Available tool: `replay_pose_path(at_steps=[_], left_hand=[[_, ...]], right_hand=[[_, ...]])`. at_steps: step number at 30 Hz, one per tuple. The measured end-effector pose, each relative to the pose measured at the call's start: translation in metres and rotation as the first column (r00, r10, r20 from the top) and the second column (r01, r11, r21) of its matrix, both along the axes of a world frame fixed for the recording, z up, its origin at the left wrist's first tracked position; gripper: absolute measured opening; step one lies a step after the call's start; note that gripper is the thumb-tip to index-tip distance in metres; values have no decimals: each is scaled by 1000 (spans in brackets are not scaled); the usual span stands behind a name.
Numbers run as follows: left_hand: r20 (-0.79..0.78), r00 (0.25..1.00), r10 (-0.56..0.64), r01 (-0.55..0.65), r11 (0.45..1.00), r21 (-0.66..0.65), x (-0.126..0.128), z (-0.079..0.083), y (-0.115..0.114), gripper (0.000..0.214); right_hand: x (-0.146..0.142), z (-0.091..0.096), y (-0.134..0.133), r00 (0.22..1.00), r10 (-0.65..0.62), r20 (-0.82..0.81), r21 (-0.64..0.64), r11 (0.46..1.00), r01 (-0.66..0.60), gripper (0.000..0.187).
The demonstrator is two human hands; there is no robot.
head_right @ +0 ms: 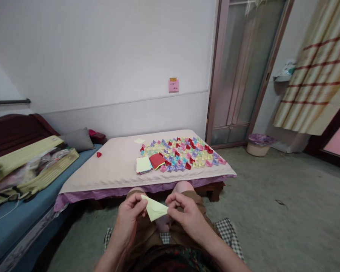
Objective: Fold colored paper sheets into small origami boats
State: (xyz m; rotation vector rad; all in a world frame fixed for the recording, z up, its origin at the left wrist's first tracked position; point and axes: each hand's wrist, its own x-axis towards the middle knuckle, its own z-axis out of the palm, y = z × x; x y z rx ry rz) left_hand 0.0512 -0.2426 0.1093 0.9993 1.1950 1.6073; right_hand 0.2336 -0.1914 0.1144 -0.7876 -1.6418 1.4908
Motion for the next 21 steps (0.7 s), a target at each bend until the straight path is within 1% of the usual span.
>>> replay_pose_path(at_steps=[2, 5, 8, 10, 14, 16, 18, 21], left_hand=[[-33, 999, -13, 13, 1000, 22, -1, 2, -2, 10], [-21, 999, -34, 35, 998, 43, -2, 6, -5, 8], [-4, 998, -63, 63, 996, 62, -3, 10, -7, 8], [-16, 998, -68, 69, 995, 71, -4, 12, -8, 9], [-66, 996, -54, 59, 995, 84, -7, 14, -12, 17], [-139, 990, -39, 55, 993, 108, -10, 16, -16, 22], [-274, 961, -37, 79, 987, 141, -14, 18, -21, 26], [-507, 860, -60, 190, 959, 208, -19, 23, -24, 20]], right_hand=[[2, 7, -2, 999, -22, 24, 60, 998, 21, 8], [6, 17, -6, 998, -9, 65, 189, 982, -3, 4], [10, 24, -8, 990, -14, 137, 355, 934, -36, 10], [13, 27, -9, 983, -31, 179, 436, 898, -51, 13], [18, 29, -8, 975, -38, 217, 512, 855, -81, 14], [20, 29, -8, 973, -34, 227, 523, 848, -92, 14], [21, 29, -7, 972, -31, 231, 532, 841, -100, 13], [22, 29, -7, 971, -39, 238, 545, 832, -100, 11]])
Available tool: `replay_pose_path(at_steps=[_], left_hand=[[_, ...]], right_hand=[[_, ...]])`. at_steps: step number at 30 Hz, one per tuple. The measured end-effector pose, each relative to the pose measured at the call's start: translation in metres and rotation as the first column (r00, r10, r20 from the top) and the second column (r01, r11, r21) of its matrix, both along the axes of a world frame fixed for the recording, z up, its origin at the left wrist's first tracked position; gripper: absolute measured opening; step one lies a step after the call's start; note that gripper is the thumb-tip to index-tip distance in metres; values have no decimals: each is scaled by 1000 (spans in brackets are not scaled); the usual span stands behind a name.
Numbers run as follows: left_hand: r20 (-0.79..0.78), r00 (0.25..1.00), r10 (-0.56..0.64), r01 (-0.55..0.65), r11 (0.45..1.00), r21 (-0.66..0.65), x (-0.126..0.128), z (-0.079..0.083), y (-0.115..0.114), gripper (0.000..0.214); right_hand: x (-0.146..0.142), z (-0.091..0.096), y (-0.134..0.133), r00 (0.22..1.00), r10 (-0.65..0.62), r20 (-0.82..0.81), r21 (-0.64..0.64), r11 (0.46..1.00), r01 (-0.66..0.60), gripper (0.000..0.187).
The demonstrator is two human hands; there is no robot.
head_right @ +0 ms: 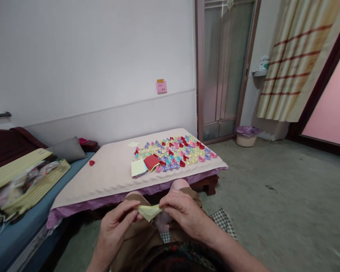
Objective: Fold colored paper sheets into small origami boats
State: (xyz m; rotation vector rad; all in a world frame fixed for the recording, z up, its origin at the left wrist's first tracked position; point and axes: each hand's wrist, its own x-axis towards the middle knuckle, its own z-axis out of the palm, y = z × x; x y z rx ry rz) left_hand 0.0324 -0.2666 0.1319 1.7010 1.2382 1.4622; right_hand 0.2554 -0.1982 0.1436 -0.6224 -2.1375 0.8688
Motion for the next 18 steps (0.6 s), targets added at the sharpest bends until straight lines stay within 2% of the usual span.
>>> replay_pose_path(at_steps=[3, 6, 11, 14, 18], left_hand=[[-146, 988, -51, 65, 994, 92, -2, 4, 0, 19], [-223, 974, -46, 73, 991, 112, 0, 6, 2, 19], [-252, 968, -8, 29, 997, 76, 6, 1, 5, 16], [-250, 968, 1, 11, 999, 47, 12, -2, 6, 19], [-227, 973, -43, 30, 998, -61, 19, -2, 5, 27]], right_hand=[[1, 1, -1, 1000, -14, 5, 11, 1000, 14, 13], [1, 0, -1, 1000, -14, 19, 37, 999, 13, 11], [-2, -4, -2, 998, -26, 58, 89, 996, 21, 10], [-7, -2, -5, 998, -40, 38, 166, 986, 33, 10], [-15, 2, -9, 997, -65, 45, 254, 966, 51, 10]])
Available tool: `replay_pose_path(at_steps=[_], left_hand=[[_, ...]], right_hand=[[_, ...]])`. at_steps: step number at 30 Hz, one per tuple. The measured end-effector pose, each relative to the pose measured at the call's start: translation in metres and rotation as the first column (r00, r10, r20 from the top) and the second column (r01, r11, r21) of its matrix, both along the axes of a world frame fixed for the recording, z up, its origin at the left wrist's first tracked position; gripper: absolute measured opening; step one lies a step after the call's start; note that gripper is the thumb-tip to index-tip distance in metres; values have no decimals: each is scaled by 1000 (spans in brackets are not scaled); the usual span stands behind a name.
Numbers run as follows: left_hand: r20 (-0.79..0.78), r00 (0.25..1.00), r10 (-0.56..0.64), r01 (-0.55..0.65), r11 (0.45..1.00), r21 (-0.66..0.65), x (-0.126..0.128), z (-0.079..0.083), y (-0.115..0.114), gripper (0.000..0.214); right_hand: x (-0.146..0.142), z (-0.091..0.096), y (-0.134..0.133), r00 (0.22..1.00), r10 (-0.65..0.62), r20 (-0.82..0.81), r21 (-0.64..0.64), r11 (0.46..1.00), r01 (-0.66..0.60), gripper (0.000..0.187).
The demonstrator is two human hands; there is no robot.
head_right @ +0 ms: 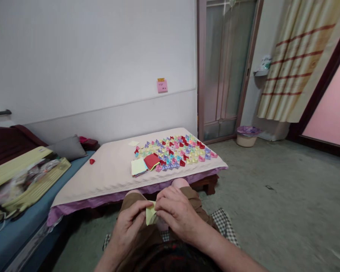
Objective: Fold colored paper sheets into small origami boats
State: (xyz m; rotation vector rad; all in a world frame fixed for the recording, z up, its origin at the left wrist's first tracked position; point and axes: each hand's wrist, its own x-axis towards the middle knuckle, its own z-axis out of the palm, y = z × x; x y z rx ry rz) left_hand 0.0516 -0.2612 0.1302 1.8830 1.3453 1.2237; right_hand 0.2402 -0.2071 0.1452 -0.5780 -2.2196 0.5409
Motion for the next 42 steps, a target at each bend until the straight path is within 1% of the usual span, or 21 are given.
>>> replay_pose_path(at_steps=[3, 5, 8, 10, 13, 15, 17, 19, 21, 23, 24, 26, 28, 29, 30, 33, 34, 35, 37, 39, 42], left_hand=[[115, 993, -34, 46, 994, -102, 4, 2, -3, 33], [194, 980, -38, 66, 988, -137, 7, 2, -4, 40], [249, 968, -5, 46, 986, -158, 11, -3, -4, 55], [298, 953, 46, 8, 984, -177, 14, -9, -2, 55], [462, 882, 97, 13, 973, -229, 16, -17, 3, 49], [575, 809, 121, 36, 967, -254, 16, -19, 6, 43], [636, 757, 147, 28, 966, -257, 16, -18, 8, 35], [656, 738, 155, 21, 967, -252, 16, -17, 9, 29], [659, 737, 149, 36, 965, -258, 16, -17, 10, 26], [639, 755, 149, 46, 959, -279, 16, -17, 10, 25], [622, 768, 153, 42, 957, -288, 16, -18, 10, 24], [593, 788, 164, 28, 953, -300, 16, -18, 9, 23], [585, 792, 175, 17, 952, -307, 16, -17, 10, 23], [589, 786, 186, 8, 951, -310, 16, -17, 10, 22], [593, 779, 202, -7, 950, -314, 17, -17, 11, 22], [599, 755, 267, -78, 944, -322, 19, -18, 12, 19], [597, 749, 288, -103, 940, -324, 20, -19, 13, 18], [594, 745, 305, -121, 936, -329, 21, -20, 13, 18], [596, 734, 325, -129, 929, -348, 25, -22, 13, 18], [613, 717, 333, -106, 920, -377, 29, -23, 12, 16], [664, 660, 352, -87, 914, -397, 33, -22, 9, 10]], right_hand=[[-6, -1, 0, 1000, -12, -8, 28, 1000, 12, 10], [-9, -2, 1, 999, -43, -30, 18, 999, 43, 9], [-12, -4, 1, 991, -117, -58, -70, 991, 113, 9], [-13, -6, 0, 986, -151, -67, -164, 977, 138, 13], [-13, -10, -1, 985, -139, -104, -307, 946, 101, 17], [-12, -12, -1, 978, -130, -160, -365, 929, 64, 19], [-12, -13, 0, 965, -135, -223, -403, 914, 35, 17], [-12, -14, 2, 955, -120, -271, -471, 882, -23, 12], [-13, -16, 4, 947, -103, -304, -561, 823, -91, 9], [-14, -20, 7, 937, -116, -328, -627, 769, -124, 9], [-15, -23, 8, 932, -132, -338, -644, 754, -126, 9], [-16, -27, 10, 924, -154, -350, -654, 746, -124, 9], [-16, -29, 11, 918, -160, -363, -655, 744, -130, 11], [-17, -30, 11, 915, -159, -371, -667, 731, -144, 12], [-17, -31, 11, 912, -155, -380, -689, 705, -167, 13], [-20, -33, 10, 905, -123, -408, -766, 585, -266, 15], [-21, -34, 10, 902, -117, -416, -780, 556, -288, 15], [-23, -35, 9, 898, -122, -423, -787, 540, -297, 15], [-25, -36, 8, 889, -162, -428, -796, 533, -286, 14], [-27, -37, 6, 882, -204, -425, -805, 531, -265, 13], [-28, -36, 4, 873, -220, -436, -801, 536, -265, 9]])
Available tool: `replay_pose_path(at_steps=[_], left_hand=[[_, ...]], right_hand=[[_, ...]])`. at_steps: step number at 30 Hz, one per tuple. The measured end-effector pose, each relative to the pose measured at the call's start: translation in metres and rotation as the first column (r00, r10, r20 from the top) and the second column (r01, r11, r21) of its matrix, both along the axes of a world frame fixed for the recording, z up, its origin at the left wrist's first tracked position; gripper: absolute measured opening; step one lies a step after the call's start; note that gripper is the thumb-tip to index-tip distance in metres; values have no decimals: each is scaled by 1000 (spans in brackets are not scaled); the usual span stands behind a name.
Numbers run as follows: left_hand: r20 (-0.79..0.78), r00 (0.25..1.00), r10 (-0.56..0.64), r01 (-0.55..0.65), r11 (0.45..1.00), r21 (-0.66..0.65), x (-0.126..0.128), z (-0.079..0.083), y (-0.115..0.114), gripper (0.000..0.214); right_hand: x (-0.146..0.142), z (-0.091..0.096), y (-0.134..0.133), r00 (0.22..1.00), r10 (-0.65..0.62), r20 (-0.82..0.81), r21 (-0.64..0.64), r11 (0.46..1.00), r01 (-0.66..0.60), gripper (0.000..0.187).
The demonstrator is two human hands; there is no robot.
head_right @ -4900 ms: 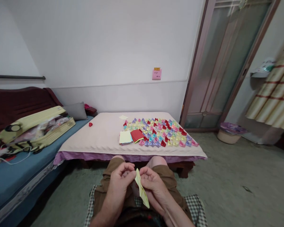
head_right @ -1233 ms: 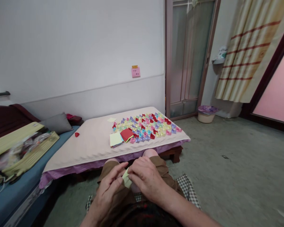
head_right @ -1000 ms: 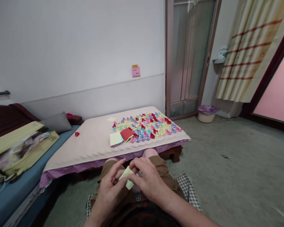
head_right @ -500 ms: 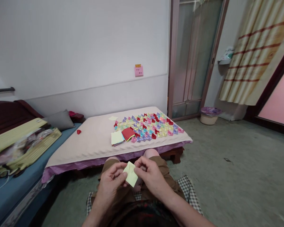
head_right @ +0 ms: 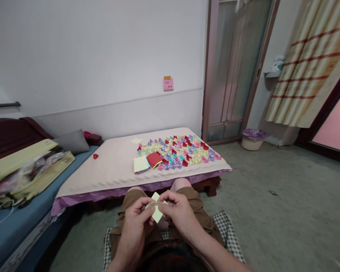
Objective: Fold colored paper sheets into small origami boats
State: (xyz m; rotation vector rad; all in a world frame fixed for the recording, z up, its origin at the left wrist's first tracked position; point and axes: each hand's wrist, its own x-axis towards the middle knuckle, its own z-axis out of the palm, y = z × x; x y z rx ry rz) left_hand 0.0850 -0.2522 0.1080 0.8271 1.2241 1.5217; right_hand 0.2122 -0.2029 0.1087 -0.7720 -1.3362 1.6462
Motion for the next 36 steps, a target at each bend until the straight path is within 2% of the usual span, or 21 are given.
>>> replay_pose_path(at_steps=[3, 5, 8, 12, 15, 19, 26, 32, 36], left_hand=[[69, 997, 37, -42, 997, 72, 2, 2, -3, 4], [77, 996, 33, -44, 989, 141, 1, 2, -5, 9], [11, 1000, -1, -1, 981, 194, -3, 3, -6, 14], [-114, 992, -50, 68, 986, 152, -9, 5, -7, 9], [-203, 979, 18, 5, 994, 112, -10, 5, -5, 4], [-208, 973, 101, -75, 989, 129, -6, 4, -1, 11], [-46, 997, 66, -57, 982, 182, -3, 4, 1, 28], [-6, 998, 64, -62, 985, 158, -3, 1, 6, 43], [-32, 996, 80, -74, 987, 146, -2, 1, 7, 42]], right_hand=[[2, 2, -2, 999, -16, -31, 88, 996, 19, 2], [5, 4, -3, 999, -21, -28, 159, 987, 25, 7], [10, 6, -3, 999, -21, 24, 212, 977, 15, 13], [16, 9, -1, 999, -22, 48, 273, 962, 8, 15], [15, 10, -1, 999, -16, 51, 295, 956, 0, 10], [10, 10, -2, 996, -67, 50, 256, 965, 52, 6], [6, 3, 1, 989, -147, 8, 191, 971, 143, 14], [-2, -2, 4, 994, -37, -99, 101, 994, 47, 25], [-4, -2, 4, 995, -75, -72, 118, 990, 83, 22]])
